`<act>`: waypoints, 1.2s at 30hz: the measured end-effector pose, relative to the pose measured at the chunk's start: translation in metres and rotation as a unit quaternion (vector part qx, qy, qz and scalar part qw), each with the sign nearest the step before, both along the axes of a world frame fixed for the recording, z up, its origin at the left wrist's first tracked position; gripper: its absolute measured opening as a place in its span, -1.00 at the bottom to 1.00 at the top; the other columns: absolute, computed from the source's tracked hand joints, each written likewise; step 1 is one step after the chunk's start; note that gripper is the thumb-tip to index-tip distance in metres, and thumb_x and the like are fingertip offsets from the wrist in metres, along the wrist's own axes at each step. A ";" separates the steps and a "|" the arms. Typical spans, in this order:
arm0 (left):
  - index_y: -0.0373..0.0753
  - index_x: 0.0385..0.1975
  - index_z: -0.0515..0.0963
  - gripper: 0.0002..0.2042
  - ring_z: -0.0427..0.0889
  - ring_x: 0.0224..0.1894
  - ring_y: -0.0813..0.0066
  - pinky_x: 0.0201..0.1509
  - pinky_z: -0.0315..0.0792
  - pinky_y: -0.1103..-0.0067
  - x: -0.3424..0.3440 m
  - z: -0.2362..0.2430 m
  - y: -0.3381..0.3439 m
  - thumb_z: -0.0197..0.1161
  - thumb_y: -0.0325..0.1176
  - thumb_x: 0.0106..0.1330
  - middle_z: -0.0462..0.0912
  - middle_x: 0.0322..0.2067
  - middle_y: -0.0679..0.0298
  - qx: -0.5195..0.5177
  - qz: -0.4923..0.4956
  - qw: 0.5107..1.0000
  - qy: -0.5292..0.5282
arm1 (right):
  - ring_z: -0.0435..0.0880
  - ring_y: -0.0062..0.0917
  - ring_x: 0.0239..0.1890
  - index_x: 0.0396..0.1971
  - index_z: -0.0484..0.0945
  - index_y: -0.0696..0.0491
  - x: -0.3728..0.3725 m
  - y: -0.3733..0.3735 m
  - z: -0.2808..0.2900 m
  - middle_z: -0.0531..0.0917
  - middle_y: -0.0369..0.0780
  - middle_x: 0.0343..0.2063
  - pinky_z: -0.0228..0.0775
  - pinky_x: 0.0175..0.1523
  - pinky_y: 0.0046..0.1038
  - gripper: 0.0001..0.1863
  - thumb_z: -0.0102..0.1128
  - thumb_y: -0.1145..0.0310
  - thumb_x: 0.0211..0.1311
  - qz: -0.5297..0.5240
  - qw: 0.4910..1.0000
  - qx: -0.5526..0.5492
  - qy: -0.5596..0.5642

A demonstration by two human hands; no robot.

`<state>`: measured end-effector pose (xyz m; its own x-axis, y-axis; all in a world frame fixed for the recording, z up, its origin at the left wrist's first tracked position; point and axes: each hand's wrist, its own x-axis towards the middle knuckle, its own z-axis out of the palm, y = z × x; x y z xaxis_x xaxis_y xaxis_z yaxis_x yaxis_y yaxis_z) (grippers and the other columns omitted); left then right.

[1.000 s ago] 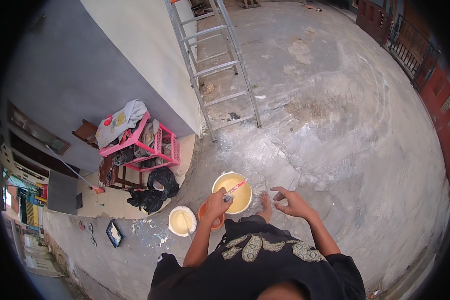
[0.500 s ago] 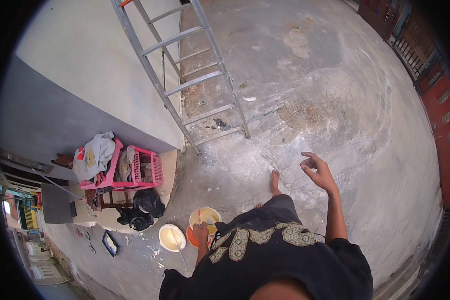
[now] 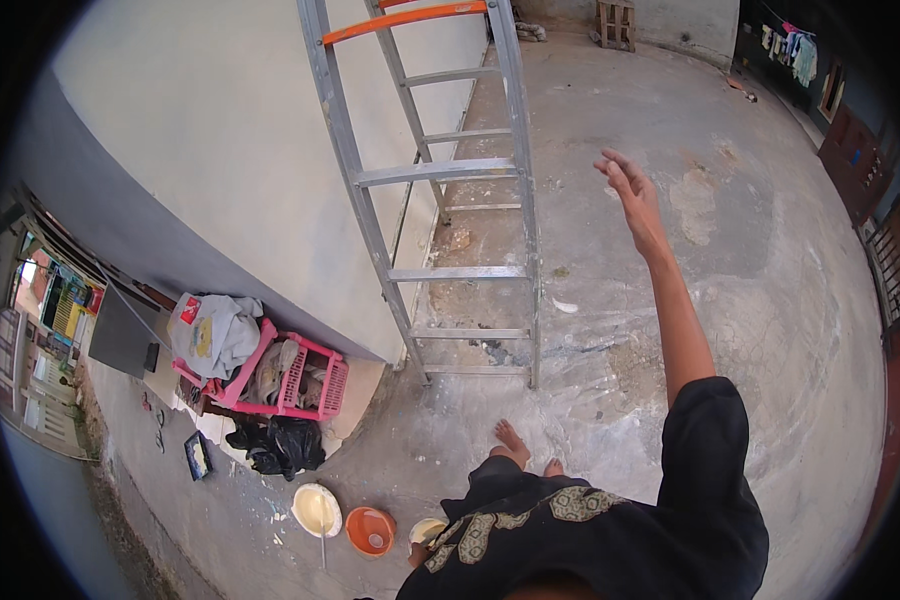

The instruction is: The person squats on a concrete floor and uses a metal tool to stir a yellowish liquid in a white bucket. They then pour the liquid into a smaller bucket and continue stirring. Finally, the person stands up and moves a metal ladder.

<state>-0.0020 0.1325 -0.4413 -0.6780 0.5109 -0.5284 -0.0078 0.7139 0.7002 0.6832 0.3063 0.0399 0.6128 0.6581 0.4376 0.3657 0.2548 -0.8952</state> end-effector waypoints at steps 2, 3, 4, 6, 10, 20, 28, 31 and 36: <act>-0.49 -0.35 0.44 -0.67 0.54 -0.66 0.31 -0.64 0.45 0.44 0.022 -0.003 0.007 0.09 -0.25 0.11 0.55 -0.59 0.05 0.005 0.017 1.000 -0.019 | 0.34 -0.36 0.18 0.18 0.25 0.18 0.049 0.068 0.026 0.45 -0.08 0.06 0.06 0.28 -0.36 -0.20 -0.14 -0.24 0.20 0.016 0.999 0.039 -0.030; -0.49 -0.36 0.44 -0.67 0.54 -0.66 0.32 -0.64 0.45 0.45 0.031 -0.004 0.011 0.10 -0.25 0.11 0.54 -0.60 0.06 0.007 0.023 0.999 -0.024 | 0.32 -0.35 0.19 0.20 0.21 0.20 0.064 0.098 0.035 0.42 -0.08 0.09 0.05 0.29 -0.36 -0.15 -0.17 -0.28 0.19 0.034 0.997 0.060 -0.024; -0.48 -0.36 0.44 -0.67 0.53 -0.67 0.32 -0.65 0.45 0.45 0.038 -0.002 0.014 0.10 -0.25 0.11 0.54 -0.60 0.06 0.010 0.042 0.999 -0.030 | 0.28 -0.35 0.22 0.21 0.17 0.22 0.075 0.134 0.036 0.37 -0.06 0.12 0.03 0.30 -0.37 -0.11 -0.18 -0.30 0.17 0.066 0.996 0.067 -0.006; -0.48 -0.37 0.44 -0.67 0.53 -0.68 0.33 -0.65 0.45 0.46 0.069 -0.005 0.030 0.10 -0.25 0.11 0.54 -0.61 0.07 0.009 0.045 0.997 -0.056 | 0.30 -0.35 0.20 0.19 0.17 0.24 0.093 0.175 0.058 0.38 -0.04 0.10 0.08 0.28 -0.38 -0.07 -0.20 -0.35 0.14 0.095 0.993 0.068 -0.012; -0.47 -0.38 0.43 -0.68 0.51 -0.69 0.35 -0.66 0.44 0.47 0.087 0.009 0.037 0.11 -0.24 0.11 0.53 -0.63 0.08 0.011 0.068 0.996 -0.061 | 0.55 -0.40 -0.09 0.01 0.34 0.23 0.090 0.240 0.070 0.56 -0.10 -0.22 0.36 0.01 -0.49 -0.09 -0.21 -0.41 0.09 0.178 0.982 0.069 0.004; -0.44 -0.42 0.42 -0.69 0.47 -0.73 0.39 -0.68 0.43 0.50 0.143 0.042 0.095 0.12 -0.23 0.12 0.50 -0.68 0.12 0.057 0.052 0.993 -0.087 | 0.32 -0.66 -0.67 -0.35 0.40 0.17 0.061 0.236 0.082 0.30 -0.34 -0.69 0.13 -0.56 -0.62 -0.39 0.11 -0.19 0.08 0.104 0.986 0.103 0.086; -0.51 -0.44 0.50 -0.61 0.53 -0.62 0.26 -0.45 0.36 0.36 0.159 0.063 0.146 0.11 -0.16 0.10 0.57 -0.60 0.05 -0.010 -0.038 0.999 -0.017 | 0.40 -0.64 -0.65 -0.41 0.46 0.20 0.045 0.219 0.085 0.38 -0.31 -0.70 0.22 -0.51 -0.58 -0.36 0.11 -0.22 0.05 0.067 0.992 0.090 0.054; -0.40 -0.38 0.39 -0.69 0.44 -0.77 0.41 -0.72 0.39 0.52 0.160 0.045 0.145 0.12 -0.21 0.16 0.48 -0.72 0.18 -0.014 -0.054 0.997 -0.056 | 0.36 -0.64 -0.64 -0.39 0.45 0.20 0.039 0.214 0.086 0.35 -0.31 -0.69 0.18 -0.50 -0.59 -0.35 0.09 -0.23 0.06 0.054 0.993 0.087 0.054; -0.40 -0.48 0.42 -0.67 0.47 -0.74 0.42 -0.64 0.37 0.52 0.124 -0.037 0.117 0.13 -0.16 0.15 0.53 -0.69 0.16 -0.031 -0.057 0.995 -0.070 | 0.28 -0.67 -0.64 -0.35 0.41 0.20 0.032 0.204 0.088 0.29 -0.31 -0.67 0.12 -0.50 -0.61 -0.36 0.05 -0.21 0.11 0.060 0.990 0.093 0.090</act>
